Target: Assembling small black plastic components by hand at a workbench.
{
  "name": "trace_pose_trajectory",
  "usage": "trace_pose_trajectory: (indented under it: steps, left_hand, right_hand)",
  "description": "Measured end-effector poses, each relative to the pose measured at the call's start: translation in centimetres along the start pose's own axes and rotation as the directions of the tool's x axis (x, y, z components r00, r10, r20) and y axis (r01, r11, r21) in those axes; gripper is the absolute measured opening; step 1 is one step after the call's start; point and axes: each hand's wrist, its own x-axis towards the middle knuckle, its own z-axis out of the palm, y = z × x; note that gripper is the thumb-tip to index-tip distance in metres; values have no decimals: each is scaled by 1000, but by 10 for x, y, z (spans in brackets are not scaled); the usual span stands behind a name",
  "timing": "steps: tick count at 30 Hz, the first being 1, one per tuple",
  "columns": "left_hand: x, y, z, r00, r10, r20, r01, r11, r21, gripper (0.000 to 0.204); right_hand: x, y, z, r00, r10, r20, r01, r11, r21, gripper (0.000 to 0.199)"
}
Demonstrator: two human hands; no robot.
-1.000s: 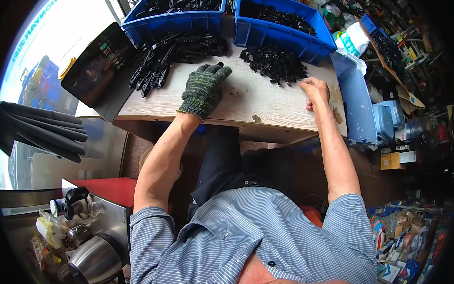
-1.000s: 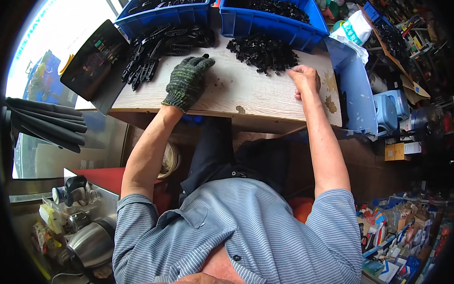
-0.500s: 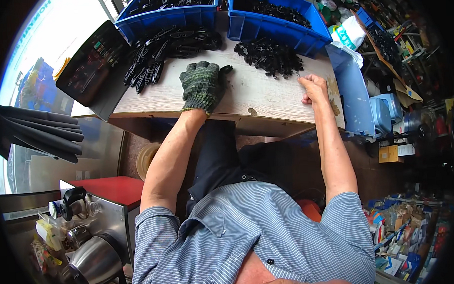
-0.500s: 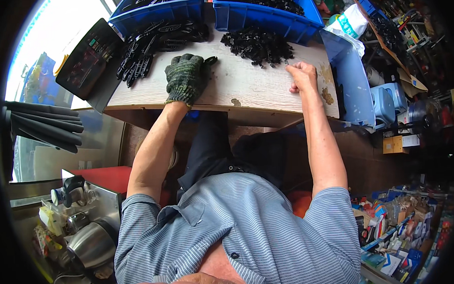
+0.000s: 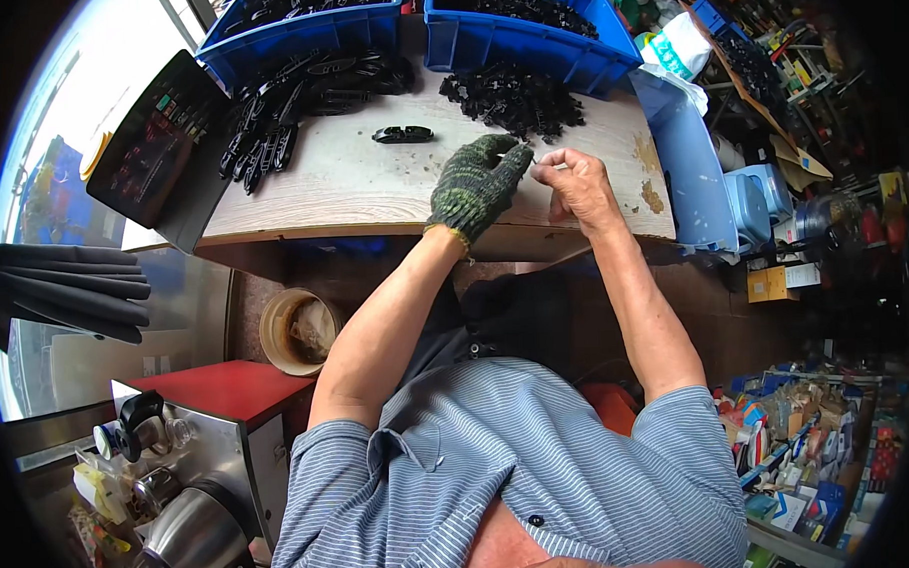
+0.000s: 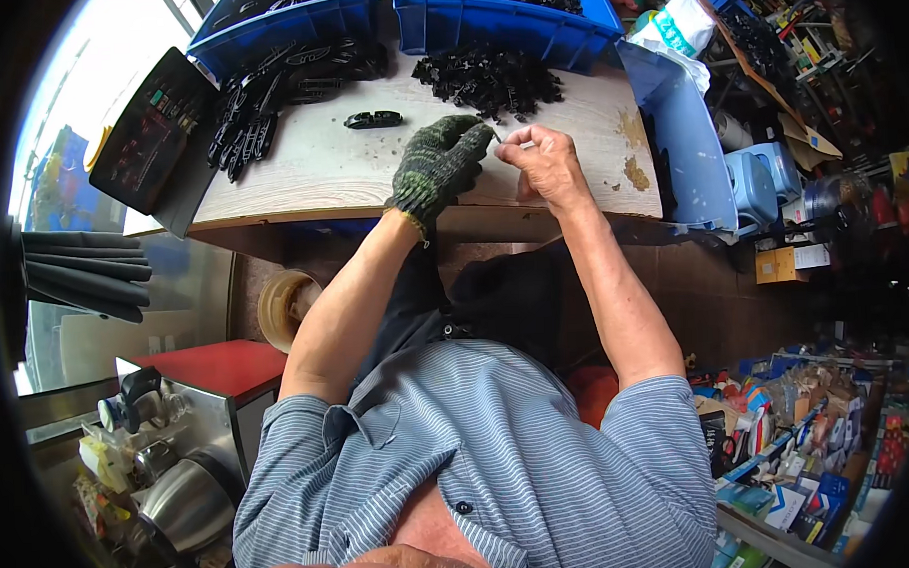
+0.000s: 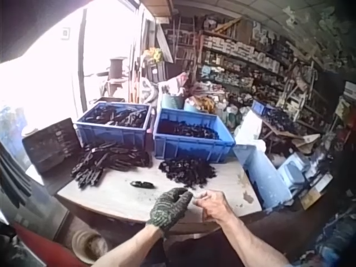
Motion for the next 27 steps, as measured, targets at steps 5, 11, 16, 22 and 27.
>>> trace_pose_trajectory:
  steps: [5, 11, 16, 22, 27]
  left_hand:
    - [15, 12, 2, 979, -159, 131, 160, 987, 4, 22]
    - [-2, 4, -7, 975, -193, 108, 220, 906, -361, 21]
    - [-12, 0, -5, 980, -175, 97, 200, 844, -498, 19]
    - [-13, -1, -5, 979, -175, 103, 203, 851, -484, 20]
    - [-17, 2, -3, 990, -115, 84, 138, 916, -376, 24]
  right_hand:
    - [3, 14, -1, 998, -49, 39, 48, 999, 16, 24]
    - [-4, 11, 13, 996, -82, 26, 79, 991, 107, 23]
    - [-7, 12, 14, 992, -123, 23, 119, 984, 136, 28]
    - [-9, 14, 18, 988, -151, 1, 150, 978, 147, 21]
    - [-11, 12, 17, 990, -137, -10, 137, 971, 194, 19]
